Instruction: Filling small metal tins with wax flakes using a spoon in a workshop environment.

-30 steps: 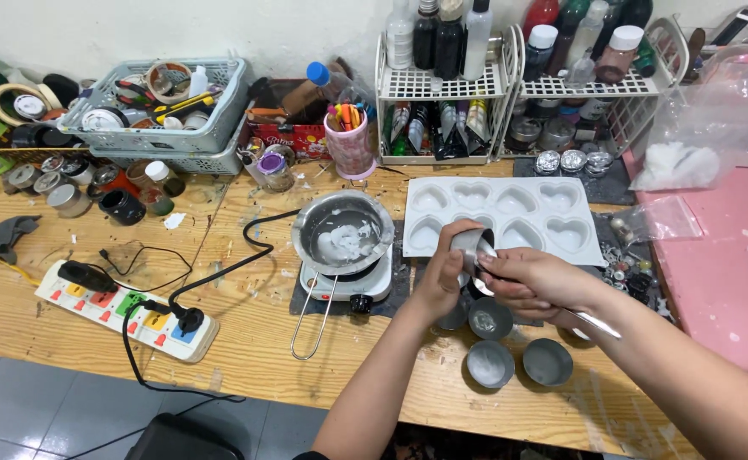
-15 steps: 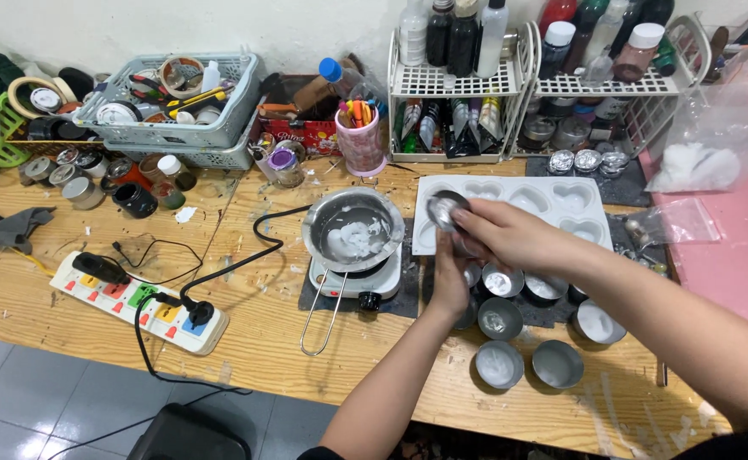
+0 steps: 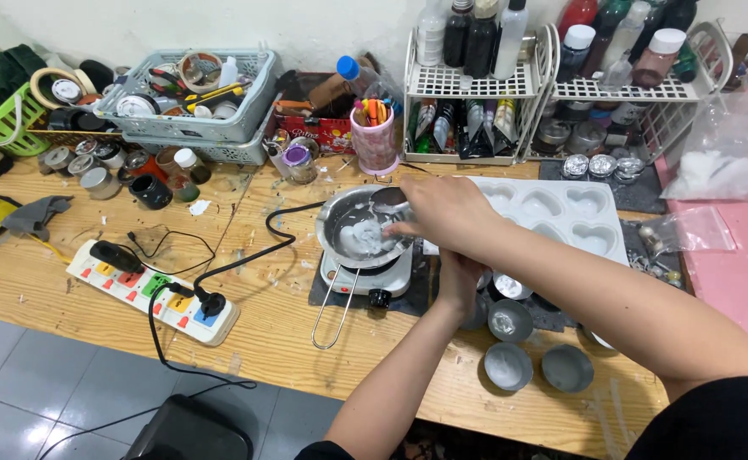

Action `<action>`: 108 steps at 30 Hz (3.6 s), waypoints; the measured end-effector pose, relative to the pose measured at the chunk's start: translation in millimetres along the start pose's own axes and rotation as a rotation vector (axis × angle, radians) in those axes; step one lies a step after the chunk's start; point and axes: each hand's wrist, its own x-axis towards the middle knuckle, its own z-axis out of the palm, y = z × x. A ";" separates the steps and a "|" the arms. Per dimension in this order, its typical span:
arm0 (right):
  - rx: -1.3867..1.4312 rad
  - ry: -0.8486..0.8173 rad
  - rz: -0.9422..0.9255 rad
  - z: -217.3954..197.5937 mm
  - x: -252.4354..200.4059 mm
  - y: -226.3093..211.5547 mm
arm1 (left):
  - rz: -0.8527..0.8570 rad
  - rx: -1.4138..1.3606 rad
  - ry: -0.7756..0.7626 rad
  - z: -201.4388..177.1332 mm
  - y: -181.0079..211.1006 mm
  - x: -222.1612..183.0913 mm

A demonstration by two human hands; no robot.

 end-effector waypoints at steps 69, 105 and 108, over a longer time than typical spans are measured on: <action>-0.217 -0.122 0.177 -17.1 -147.5 22.6 | 0.439 0.270 -0.272 49.0 58.0 -36.7; -0.191 -0.354 0.113 13.6 -157.5 18.7 | -0.621 0.690 -0.326 6.8 46.1 -13.6; -0.176 -0.412 0.087 13.1 -159.7 20.4 | -0.763 0.779 -0.282 16.8 50.6 -15.0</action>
